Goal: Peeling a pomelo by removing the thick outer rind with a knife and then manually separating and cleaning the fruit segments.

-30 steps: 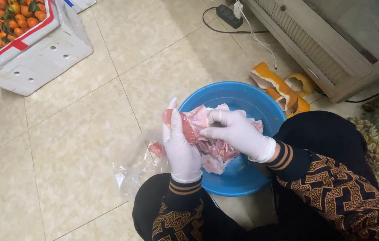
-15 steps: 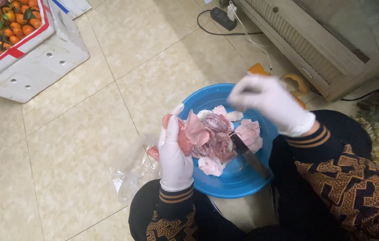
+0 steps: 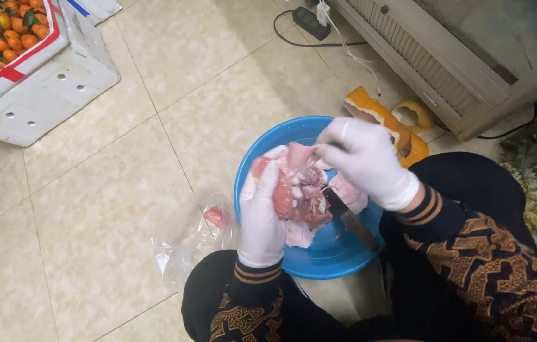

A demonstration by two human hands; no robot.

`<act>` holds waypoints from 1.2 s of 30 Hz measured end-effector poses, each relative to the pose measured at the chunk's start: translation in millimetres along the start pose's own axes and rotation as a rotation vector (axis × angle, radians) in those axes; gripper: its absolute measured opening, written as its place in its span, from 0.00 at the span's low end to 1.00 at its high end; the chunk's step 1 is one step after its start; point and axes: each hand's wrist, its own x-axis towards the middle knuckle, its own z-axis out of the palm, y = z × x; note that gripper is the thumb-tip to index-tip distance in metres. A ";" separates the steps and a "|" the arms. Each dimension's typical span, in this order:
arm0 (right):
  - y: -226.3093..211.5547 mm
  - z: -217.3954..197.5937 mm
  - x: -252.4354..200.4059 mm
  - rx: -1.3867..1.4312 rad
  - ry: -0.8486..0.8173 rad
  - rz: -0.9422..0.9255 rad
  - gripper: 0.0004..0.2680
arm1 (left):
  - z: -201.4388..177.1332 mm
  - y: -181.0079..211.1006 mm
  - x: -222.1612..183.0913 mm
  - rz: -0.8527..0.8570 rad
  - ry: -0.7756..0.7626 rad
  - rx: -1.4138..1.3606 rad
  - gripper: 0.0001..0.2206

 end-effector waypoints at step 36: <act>6.9 20.1 -2.6 0.956 -0.170 0.621 0.14 | -6.1 -10.0 5.6 0.147 -0.038 -0.011 0.16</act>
